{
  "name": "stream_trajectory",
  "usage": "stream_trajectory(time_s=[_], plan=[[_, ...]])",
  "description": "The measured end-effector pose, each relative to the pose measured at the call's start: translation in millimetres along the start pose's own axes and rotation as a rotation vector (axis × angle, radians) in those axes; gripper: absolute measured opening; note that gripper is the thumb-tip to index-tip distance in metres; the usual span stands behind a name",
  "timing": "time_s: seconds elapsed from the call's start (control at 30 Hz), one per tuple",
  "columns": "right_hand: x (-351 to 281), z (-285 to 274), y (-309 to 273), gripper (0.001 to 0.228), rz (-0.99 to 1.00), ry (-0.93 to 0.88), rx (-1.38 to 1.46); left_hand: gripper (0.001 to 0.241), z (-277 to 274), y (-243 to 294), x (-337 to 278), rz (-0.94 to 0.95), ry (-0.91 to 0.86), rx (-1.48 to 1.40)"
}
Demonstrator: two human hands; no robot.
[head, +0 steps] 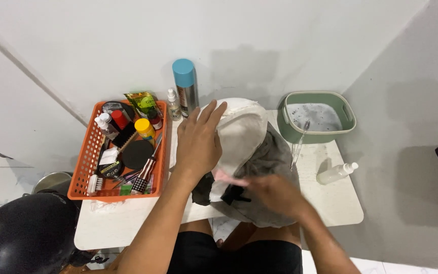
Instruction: The person scrubs the inside of a white helmet with a pink brush while holding it steady with their left hand. They occasionally dip the brush into a green basin of soapy water and continue scrubbing the helmet's interior surface.
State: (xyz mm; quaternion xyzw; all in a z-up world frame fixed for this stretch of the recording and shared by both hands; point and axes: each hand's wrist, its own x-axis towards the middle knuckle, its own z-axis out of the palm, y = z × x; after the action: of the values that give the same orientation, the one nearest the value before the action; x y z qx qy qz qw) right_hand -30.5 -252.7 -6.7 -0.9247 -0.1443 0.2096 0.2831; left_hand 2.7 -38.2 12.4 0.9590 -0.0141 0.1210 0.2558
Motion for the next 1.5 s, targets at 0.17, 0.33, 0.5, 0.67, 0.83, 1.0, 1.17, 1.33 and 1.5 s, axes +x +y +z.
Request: stream_trajectory(time_s=[0.17,0.33,0.5,0.67,0.83,1.0,1.17,1.33,1.5], plan=[[2.8,-10.4,5.8,0.037,0.095,0.427,-0.194,0.073,-2.5,14.0,1.9,0.009,0.002,0.019],[23.5,28.9,36.1,0.037,0.214,0.184,-0.105,0.075,17.9,12.2,9.9,0.003,-0.041,0.107],[-8.2,-20.3,-23.3,0.031,0.121,0.077,-0.112,0.075,6.4,24.8,14.5,-0.015,-0.071,0.108],[17.8,8.4,19.5,0.04,0.112,0.246,-0.082,0.075,4.1,28.1,16.9,-0.013,-0.048,0.102],[8.8,13.4,12.7,0.042,0.014,-0.048,0.211,0.076,1.6,25.5,15.9,-0.018,-0.071,0.104],[22.6,-3.5,43.4,0.035,0.056,0.56,-0.134,0.075,-4.3,31.2,11.8,-0.01,-0.064,0.084],[33.3,19.3,40.3,0.038,0.022,0.532,-0.187,0.074,-1.7,25.4,13.0,-0.008,-0.072,0.095],[20.0,5.6,13.1,0.037,-0.004,-0.001,0.188,0.077,-3.3,27.6,15.1,-0.02,-0.134,0.141],[30.0,-2.1,24.1,0.038,0.076,0.466,-0.206,0.077,-8.1,28.5,11.7,-0.03,-0.135,0.131]])
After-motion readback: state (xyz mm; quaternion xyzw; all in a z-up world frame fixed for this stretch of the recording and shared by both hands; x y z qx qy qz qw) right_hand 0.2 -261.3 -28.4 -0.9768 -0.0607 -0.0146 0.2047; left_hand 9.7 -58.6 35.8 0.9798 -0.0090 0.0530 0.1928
